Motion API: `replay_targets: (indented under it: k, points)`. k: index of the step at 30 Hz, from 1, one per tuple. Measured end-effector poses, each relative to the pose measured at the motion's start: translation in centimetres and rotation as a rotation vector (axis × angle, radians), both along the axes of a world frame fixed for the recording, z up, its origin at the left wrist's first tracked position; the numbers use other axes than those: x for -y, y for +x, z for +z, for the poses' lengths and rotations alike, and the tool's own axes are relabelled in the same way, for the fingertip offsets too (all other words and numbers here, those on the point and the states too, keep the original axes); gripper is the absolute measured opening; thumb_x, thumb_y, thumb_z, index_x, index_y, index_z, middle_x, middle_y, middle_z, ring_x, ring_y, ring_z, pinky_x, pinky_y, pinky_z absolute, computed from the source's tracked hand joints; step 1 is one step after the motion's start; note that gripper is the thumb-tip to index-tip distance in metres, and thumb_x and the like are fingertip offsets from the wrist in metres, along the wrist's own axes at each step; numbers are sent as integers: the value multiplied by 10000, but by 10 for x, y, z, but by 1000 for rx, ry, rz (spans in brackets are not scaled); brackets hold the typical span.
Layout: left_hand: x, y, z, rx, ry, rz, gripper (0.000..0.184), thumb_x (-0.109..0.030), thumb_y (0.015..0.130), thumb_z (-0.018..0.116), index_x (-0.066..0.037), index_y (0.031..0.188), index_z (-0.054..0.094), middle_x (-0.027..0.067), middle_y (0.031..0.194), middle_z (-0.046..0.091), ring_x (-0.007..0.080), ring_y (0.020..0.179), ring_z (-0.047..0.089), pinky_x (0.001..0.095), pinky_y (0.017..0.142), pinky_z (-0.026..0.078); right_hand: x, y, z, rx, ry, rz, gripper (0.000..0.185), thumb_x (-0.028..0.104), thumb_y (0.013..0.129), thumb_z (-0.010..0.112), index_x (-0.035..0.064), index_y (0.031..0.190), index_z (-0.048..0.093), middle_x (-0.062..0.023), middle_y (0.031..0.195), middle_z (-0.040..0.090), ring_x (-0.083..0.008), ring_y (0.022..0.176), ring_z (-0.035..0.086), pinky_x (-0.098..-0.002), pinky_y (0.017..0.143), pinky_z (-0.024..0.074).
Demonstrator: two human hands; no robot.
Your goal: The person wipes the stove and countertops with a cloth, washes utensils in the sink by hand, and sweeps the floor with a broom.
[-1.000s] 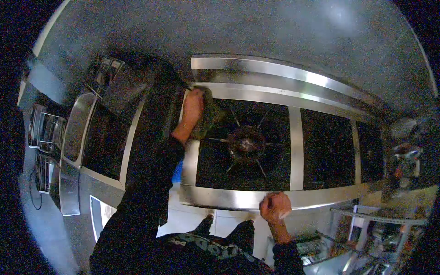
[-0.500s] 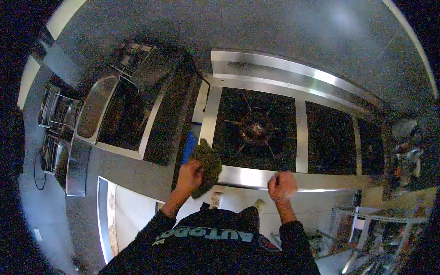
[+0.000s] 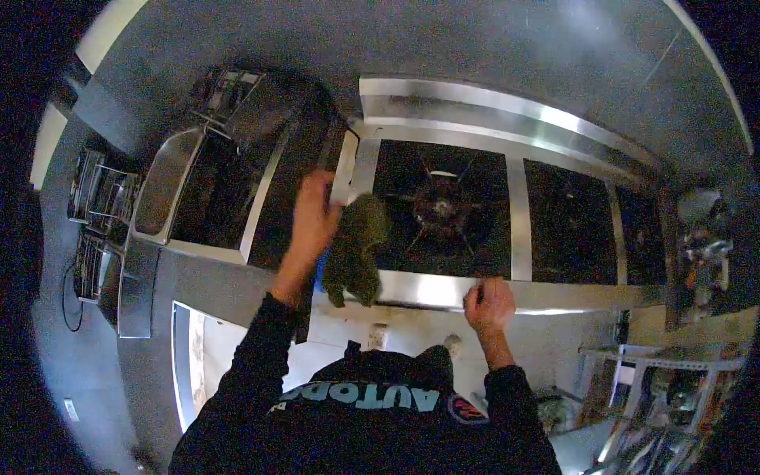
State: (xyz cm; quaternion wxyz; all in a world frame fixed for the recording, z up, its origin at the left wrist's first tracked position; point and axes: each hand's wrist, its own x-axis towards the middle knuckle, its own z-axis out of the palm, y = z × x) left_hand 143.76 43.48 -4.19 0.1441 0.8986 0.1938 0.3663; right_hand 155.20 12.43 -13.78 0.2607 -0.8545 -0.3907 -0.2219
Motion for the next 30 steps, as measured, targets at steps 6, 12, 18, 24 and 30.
replay_targets:
  k: [6, 12, 18, 24, 30]
  points:
    - [47, -4, -73, -537, 59, -54, 504, -217, 801, 415, 1, 1231, 268, 153, 1319, 202, 288, 1221, 190, 451, 968, 186, -1, -1, 3, -54, -20, -40, 76, 129, 651, 535, 81, 670, 479, -84, 630, 459, -277, 566, 465, -368, 494, 366]
    - [-6, 71, -84, -581, 142, 76, 566, -249, 808, 385, -10, 1276, 175, 115, 1351, 134, 246, 1249, 124, 447, 986, 135, -2, 0, 7, -55, 17, 49, 93, 145, 647, 528, 65, 655, 480, -99, 597, 451, -276, 515, 452, -376, 457, 355]
    - [-78, 164, -89, -614, 243, 77, 591, -240, 791, 404, -44, 1289, 154, 71, 1357, 136, 217, 1249, 128, 447, 979, 168, -5, 5, 5, -88, -3, -3, 113, 170, 664, 519, 65, 650, 479, -107, 583, 450, -273, 497, 439, -363, 450, 341]
    - [-53, 120, -103, -393, 11, -18, 508, -218, 808, 384, -56, 1267, 236, 85, 1334, 201, 245, 1232, 176, 442, 964, 211, -5, 3, 9, -60, 16, 30, 130, 183, 643, 521, 62, 631, 474, -104, 575, 433, -276, 503, 431, -371, 450, 328]
    - [-44, 113, -90, -434, 18, 25, 467, -226, 838, 352, -17, 1246, 262, 113, 1313, 240, 253, 1221, 199, 425, 964, 213, -5, 5, 7, -77, -63, -19, 130, 180, 626, 526, 63, 617, 471, -108, 564, 427, -280, 503, 430, -379, 456, 323]
